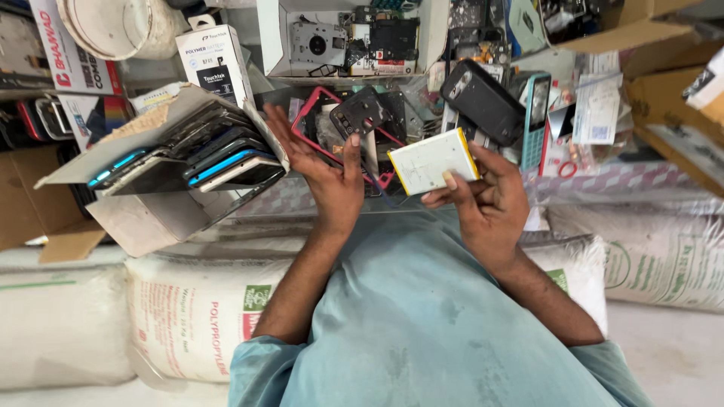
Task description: The person handles a disassembled smartphone frame and a new battery, peeling the protective film from the battery. They then search through boxes of electronic parts, picking up and inspecting various components before placing the battery into a cardboard box.
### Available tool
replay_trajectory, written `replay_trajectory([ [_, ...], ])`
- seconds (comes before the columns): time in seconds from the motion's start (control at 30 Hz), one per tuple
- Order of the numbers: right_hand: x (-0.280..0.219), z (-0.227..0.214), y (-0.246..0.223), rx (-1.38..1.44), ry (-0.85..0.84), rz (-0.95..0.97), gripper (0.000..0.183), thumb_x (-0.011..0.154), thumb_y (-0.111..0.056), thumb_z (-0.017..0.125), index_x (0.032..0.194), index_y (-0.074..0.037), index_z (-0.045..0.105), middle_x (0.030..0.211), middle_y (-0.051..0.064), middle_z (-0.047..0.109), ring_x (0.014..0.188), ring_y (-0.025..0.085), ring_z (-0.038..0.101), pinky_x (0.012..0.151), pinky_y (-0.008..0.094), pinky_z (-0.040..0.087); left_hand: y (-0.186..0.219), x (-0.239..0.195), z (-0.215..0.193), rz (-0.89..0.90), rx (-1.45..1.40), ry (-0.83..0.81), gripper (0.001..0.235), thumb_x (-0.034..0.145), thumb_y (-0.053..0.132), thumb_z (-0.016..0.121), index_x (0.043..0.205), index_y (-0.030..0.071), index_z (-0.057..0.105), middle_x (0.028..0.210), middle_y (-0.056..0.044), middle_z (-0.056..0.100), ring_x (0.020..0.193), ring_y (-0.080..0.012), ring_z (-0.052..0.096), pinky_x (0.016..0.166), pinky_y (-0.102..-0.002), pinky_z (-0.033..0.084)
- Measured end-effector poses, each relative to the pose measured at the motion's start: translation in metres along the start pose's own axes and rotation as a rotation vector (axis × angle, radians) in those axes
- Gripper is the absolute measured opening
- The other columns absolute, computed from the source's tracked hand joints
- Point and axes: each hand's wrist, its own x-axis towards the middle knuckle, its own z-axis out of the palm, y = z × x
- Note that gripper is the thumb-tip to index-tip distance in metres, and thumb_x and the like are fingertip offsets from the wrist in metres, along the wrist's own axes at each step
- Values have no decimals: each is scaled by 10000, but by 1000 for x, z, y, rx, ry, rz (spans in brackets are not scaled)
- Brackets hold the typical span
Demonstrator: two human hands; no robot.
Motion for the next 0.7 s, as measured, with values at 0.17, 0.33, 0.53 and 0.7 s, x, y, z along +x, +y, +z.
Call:
replay_trajectory([
  [0.17,5,-19,10,61,-104,-48,430,1118,27,526,1499,-10,331,1193,266,675,921,289,775,820,410,699,16,1,4,-58,427,-70,1008,1088,484,570,1636,-29,-103,1735,-234,-119,1648,-428,-75,1382,-518,22],
  [0.33,16,-27,10,100,-175,-61,400,1109,17,530,1479,-14,380,1228,250,639,921,271,754,798,387,681,58,-10,-11,-48,417,-262,721,1166,460,434,1653,14,144,1717,-222,138,1635,-390,144,1335,-477,175],
  [0.53,44,-19,-35,-47,-457,-21,300,1029,41,599,1325,-6,619,1088,145,678,775,176,736,650,293,627,73,-18,-40,-418,-635,-716,734,1040,393,624,1590,-7,348,1535,-209,509,1426,-348,510,1221,-433,392],
  [0.7,81,9,-90,-340,-687,-286,367,917,84,672,1275,4,663,1155,166,665,933,192,726,734,295,636,60,-28,-45,-549,-900,-832,457,1169,310,547,1469,-32,505,1311,-141,655,1208,-226,648,1090,-369,536],
])
